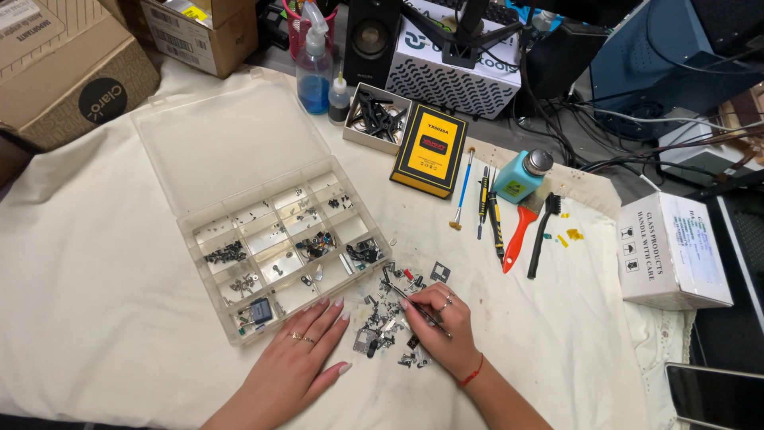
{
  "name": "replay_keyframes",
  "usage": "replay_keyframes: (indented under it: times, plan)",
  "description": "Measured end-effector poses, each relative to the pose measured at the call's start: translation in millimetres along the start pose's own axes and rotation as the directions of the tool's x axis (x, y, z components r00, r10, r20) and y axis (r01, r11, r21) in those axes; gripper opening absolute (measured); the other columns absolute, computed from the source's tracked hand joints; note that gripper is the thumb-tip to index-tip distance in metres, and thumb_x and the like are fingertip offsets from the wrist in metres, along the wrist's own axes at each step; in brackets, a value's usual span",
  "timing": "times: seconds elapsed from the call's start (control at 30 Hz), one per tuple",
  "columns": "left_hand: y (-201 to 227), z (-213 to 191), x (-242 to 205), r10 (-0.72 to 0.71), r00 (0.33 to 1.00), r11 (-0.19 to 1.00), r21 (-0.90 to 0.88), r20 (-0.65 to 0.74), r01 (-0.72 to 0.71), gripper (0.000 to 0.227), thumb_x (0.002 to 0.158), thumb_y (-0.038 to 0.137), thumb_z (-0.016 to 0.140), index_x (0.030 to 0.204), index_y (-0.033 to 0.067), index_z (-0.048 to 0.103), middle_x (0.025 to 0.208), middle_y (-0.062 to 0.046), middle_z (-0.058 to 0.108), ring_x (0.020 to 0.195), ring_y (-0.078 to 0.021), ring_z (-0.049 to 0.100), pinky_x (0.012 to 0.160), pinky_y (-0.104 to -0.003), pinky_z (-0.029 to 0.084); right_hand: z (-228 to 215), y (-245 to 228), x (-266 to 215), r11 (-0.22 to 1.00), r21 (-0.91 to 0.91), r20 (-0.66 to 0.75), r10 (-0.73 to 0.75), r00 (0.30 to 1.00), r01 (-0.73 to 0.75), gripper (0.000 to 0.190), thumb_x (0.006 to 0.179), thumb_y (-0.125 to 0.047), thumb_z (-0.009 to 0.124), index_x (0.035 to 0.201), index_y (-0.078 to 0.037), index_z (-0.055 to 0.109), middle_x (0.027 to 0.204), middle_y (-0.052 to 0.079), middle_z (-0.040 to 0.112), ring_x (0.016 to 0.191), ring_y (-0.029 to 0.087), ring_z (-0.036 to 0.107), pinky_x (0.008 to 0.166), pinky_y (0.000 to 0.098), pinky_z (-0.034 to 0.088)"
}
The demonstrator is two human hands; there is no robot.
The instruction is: The person uses tweezers to pick up small electronic components from a pile on a white cloth and places them into compartments of a clear plastic organizer box. The person repeatedly transfers components between the pile and the box throughout the video.
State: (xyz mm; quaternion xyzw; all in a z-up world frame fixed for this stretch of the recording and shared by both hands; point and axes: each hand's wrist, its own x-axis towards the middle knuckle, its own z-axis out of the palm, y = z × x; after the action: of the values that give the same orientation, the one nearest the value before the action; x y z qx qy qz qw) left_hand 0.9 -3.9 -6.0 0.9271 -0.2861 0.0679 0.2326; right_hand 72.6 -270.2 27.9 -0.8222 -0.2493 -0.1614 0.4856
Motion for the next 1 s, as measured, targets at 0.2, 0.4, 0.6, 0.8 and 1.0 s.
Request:
replay_keyframes:
  times: [0.2,0.4,0.6,0.8,1.0]
  plan:
    - [1,-3,2,0.003,1.000,1.000,0.001,-0.021,-0.003,0.061,0.103,0.051,0.053,0.148,0.0093,0.049,0.161,-0.012,0.043,0.147,-0.0330,0.039,0.119,-0.049,0.030,-2,14,-7,0.992,-0.040,-0.022,0.115,0.993,-0.116,0.008,0.085,-0.005,0.078,0.088,-0.005,0.071,0.076,0.003,0.066,0.070,0.013,0.059,0.062,0.0225,0.048]
    - [0,-2,1,-0.007,1.000,1.000,-0.001,0.007,0.007,0.062,0.104,0.052,0.050,0.150,0.0100,0.048,0.162,-0.012,0.042,0.148,-0.0326,0.037,0.119,-0.049,0.028,-2,21,-8,0.979,0.034,0.027,0.202,0.979,-0.203,0.008,0.083,-0.006,0.080,0.086,-0.006,0.072,0.079,0.001,0.068,0.072,0.013,0.059,0.064,0.0219,0.050]
    - [1,-5,2,-0.006,1.000,1.000,-0.012,0.008,0.007,0.061,0.104,0.051,0.051,0.149,0.0093,0.049,0.160,-0.013,0.044,0.147,-0.0332,0.038,0.119,-0.049,0.029,0,20,-8,0.973,0.012,0.043,0.231,0.972,-0.231,0.006,0.084,-0.007,0.080,0.087,-0.007,0.076,0.078,0.001,0.069,0.073,0.011,0.061,0.065,0.0210,0.050]
    - [1,-5,2,0.000,1.000,1.000,0.006,-0.010,0.000,0.061,0.104,0.051,0.051,0.149,0.0097,0.049,0.161,-0.012,0.043,0.148,-0.0324,0.039,0.119,-0.048,0.029,-1,21,-12,0.976,0.060,0.009,0.208,0.978,-0.208,0.006,0.085,-0.005,0.079,0.088,-0.006,0.074,0.078,0.002,0.068,0.071,0.012,0.060,0.065,0.0221,0.050]
    - [1,-4,1,-0.004,1.000,1.000,-0.013,0.012,0.004,0.061,0.105,0.051,0.050,0.150,0.0100,0.048,0.162,-0.012,0.042,0.148,-0.0331,0.037,0.119,-0.049,0.028,-7,13,-13,0.982,0.039,-0.010,0.183,0.983,-0.182,0.006,0.084,-0.004,0.078,0.086,-0.006,0.073,0.078,0.002,0.069,0.072,0.012,0.063,0.065,0.0206,0.053]
